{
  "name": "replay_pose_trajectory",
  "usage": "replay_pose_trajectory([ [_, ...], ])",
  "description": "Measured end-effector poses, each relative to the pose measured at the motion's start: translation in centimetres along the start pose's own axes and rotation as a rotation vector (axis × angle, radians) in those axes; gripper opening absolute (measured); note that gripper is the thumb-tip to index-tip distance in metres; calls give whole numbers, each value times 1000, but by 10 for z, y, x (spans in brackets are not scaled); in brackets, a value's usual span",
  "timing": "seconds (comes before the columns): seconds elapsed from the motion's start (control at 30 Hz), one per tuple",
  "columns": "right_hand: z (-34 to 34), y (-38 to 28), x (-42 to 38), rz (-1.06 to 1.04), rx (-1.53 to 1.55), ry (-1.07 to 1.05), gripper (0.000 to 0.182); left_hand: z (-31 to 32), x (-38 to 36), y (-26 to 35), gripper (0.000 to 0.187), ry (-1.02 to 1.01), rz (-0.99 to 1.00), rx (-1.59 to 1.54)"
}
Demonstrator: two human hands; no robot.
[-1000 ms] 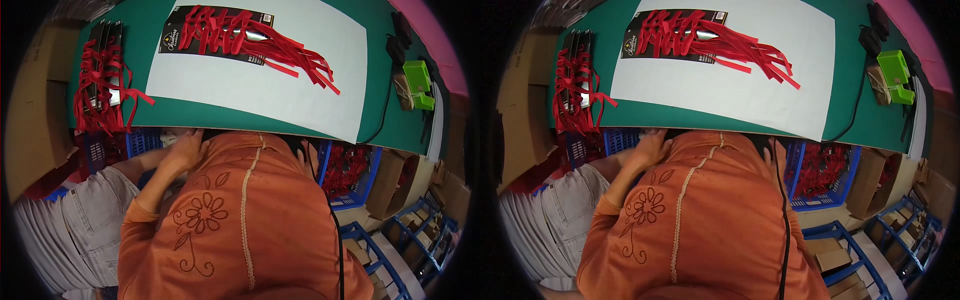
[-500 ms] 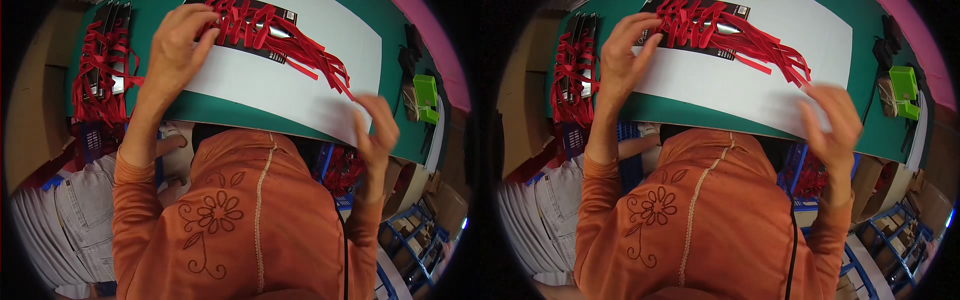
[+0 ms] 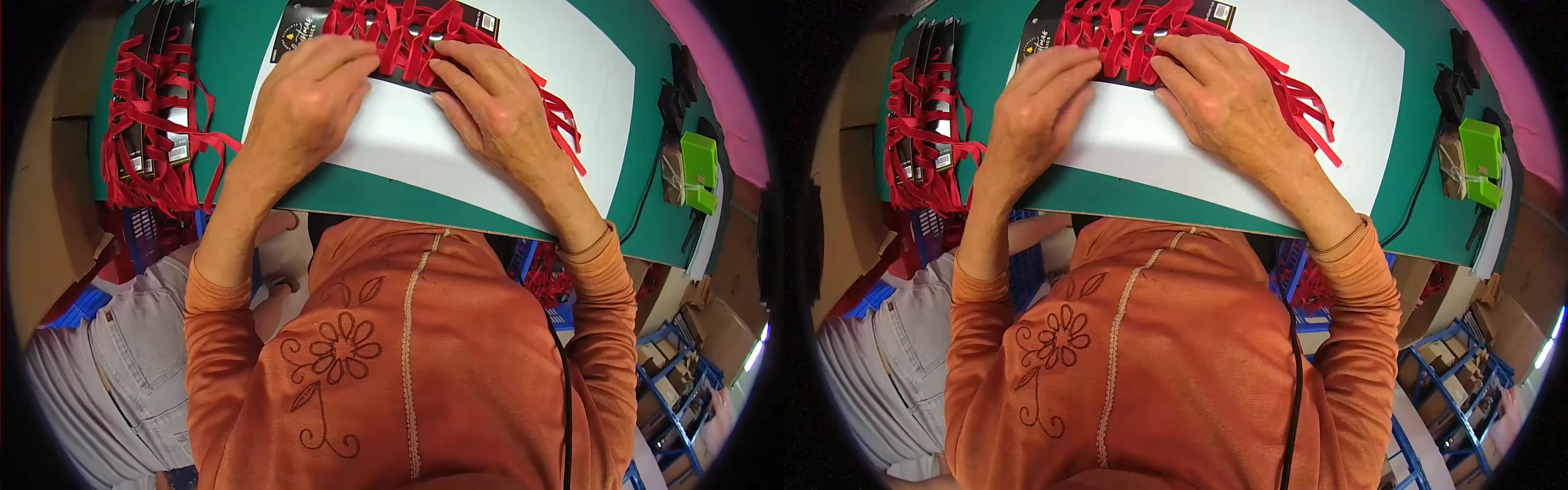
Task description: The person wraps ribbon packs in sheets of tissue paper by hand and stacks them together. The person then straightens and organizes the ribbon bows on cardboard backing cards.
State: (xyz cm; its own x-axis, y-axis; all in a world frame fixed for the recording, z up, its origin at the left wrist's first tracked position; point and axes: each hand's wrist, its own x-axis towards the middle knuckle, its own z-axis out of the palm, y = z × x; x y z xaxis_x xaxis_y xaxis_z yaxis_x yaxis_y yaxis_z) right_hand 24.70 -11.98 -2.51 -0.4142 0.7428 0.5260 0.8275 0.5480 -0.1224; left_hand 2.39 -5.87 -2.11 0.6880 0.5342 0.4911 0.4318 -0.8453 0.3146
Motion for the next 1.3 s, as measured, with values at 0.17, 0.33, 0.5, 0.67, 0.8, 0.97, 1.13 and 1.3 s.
replay_pose_trajectory([
  [0.17,-39,-15,-22,70,154,-263,19,-17,-13,23,17,-151,2,-122],
  [0.33,-64,-25,-38,180,149,-390,15,-13,-17,31,15,-223,3,-208],
  [0.5,-63,-18,-41,129,72,-388,13,-8,-12,24,14,-297,-4,-287],
  [0.67,-49,-14,-45,67,-47,-316,13,-5,-5,30,13,-304,-56,-355],
  [0.8,-55,-21,-34,76,-79,-344,12,-9,8,48,12,-336,-83,-275],
  [0.97,-62,-21,-36,135,98,-317,8,-11,12,49,13,-324,-12,-300],
  [1.13,-60,-2,-41,191,260,-394,28,7,-2,25,14,-292,-9,-323],
  [1.3,-72,-11,-24,239,214,-644,61,0,9,27,21,-435,-56,-181],
])
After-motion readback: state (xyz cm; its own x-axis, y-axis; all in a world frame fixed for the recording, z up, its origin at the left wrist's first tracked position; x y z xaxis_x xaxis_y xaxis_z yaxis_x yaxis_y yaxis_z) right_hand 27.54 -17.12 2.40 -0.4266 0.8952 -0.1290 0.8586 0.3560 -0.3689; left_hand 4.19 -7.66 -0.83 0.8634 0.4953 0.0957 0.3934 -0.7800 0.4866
